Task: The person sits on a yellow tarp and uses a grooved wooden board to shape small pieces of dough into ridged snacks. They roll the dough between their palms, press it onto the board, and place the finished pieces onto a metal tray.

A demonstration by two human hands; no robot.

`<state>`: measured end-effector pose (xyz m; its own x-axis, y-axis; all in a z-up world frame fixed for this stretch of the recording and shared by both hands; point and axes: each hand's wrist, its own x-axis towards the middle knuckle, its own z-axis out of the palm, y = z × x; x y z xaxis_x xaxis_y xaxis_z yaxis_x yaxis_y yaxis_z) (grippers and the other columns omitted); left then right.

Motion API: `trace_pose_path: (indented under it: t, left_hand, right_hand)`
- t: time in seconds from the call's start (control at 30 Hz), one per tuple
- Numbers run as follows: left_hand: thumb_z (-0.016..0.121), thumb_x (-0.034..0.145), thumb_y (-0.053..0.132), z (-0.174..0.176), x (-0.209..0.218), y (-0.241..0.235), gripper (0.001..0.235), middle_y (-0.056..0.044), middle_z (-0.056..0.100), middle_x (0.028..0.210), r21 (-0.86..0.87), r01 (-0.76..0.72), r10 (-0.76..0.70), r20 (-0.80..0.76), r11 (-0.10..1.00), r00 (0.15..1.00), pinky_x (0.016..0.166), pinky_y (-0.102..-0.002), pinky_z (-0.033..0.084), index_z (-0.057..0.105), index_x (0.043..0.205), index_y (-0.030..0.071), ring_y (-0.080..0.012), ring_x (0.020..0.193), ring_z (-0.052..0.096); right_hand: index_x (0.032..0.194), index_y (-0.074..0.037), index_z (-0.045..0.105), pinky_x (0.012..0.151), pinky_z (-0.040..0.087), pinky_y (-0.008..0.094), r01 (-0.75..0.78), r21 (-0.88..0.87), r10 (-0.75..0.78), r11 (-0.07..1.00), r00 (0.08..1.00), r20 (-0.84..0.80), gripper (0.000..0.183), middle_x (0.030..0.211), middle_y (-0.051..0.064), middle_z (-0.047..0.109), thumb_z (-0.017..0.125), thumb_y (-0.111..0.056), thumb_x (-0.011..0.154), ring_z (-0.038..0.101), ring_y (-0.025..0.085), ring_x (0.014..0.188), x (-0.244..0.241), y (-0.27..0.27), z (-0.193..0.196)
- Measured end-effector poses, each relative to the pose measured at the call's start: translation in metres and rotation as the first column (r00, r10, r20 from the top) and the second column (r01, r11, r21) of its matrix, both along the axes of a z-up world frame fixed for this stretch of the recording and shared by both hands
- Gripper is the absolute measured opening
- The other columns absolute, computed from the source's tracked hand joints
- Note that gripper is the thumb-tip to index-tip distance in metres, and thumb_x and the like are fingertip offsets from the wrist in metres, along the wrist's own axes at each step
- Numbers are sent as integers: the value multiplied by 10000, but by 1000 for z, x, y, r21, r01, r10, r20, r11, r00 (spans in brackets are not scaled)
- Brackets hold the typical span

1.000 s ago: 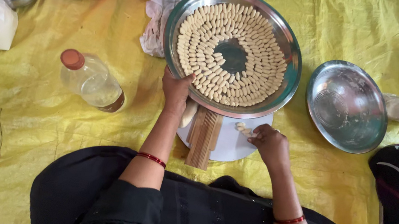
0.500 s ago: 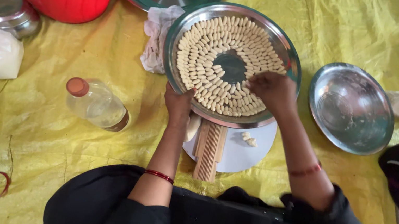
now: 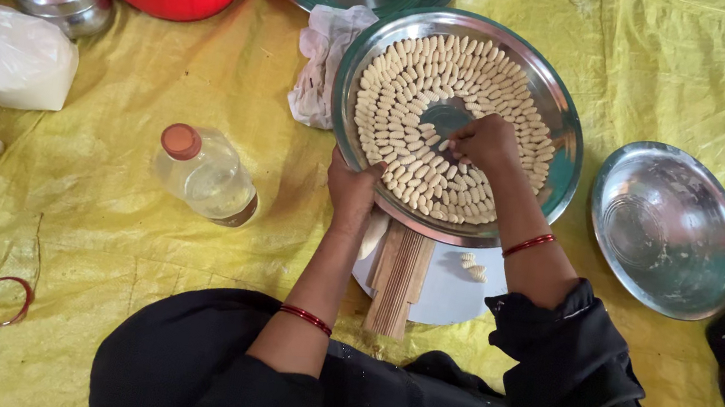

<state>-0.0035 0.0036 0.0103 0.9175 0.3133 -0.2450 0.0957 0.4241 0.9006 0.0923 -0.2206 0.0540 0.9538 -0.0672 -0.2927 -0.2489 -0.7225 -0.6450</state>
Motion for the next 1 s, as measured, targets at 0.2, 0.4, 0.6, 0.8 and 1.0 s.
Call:
trace_pose_path:
  t: [0.2,0.4,0.6,0.8,1.0]
  left_hand:
    - [716,746,-99,3,1,-1,665,-159,688,1288,-8,-7,7,-14,1000,1000,1010,-332,502,528,1374,14,-249,1161,678]
    - [709,742,-115,0,1,-3,686,-150,679,1292,-55,-19,19,-6,998,1000,1001,-326,511,513,1385,24,-236,1157,675]
    - [720,748,-111,-7,3,-4,638,-149,693,1278,-28,-29,29,33,999,999,1001,-324,512,540,1347,14,-236,1152,679]
    - [770,738,-84,-16,5,-5,633,-138,724,1231,175,-42,37,36,984,999,992,-322,517,569,1330,22,-236,1130,702]
    - [729,738,-95,-16,3,-3,637,-133,704,1259,35,-25,22,64,999,998,1000,-321,511,549,1339,20,-230,1145,685]
  right_hand:
    - [934,-1,808,591,586,264,-19,-69,20,997,1000,8,134,780,86,778,817,-33,804,714,112,618,-3,9,8]
    - [904,-36,818,606,601,267,-17,-82,20,996,999,27,123,764,46,785,812,-74,787,722,93,626,-3,18,7]
    - [916,-146,837,730,593,321,-41,-365,92,930,988,123,156,773,57,775,849,-231,785,735,163,695,-13,8,10]
    - [939,-216,840,769,585,384,-99,-451,185,887,971,150,164,850,46,774,818,-218,777,737,222,786,-41,-10,22]
    - [918,-222,838,785,590,389,-131,-472,188,872,979,77,135,853,34,792,831,-248,786,745,209,808,-48,-3,26]
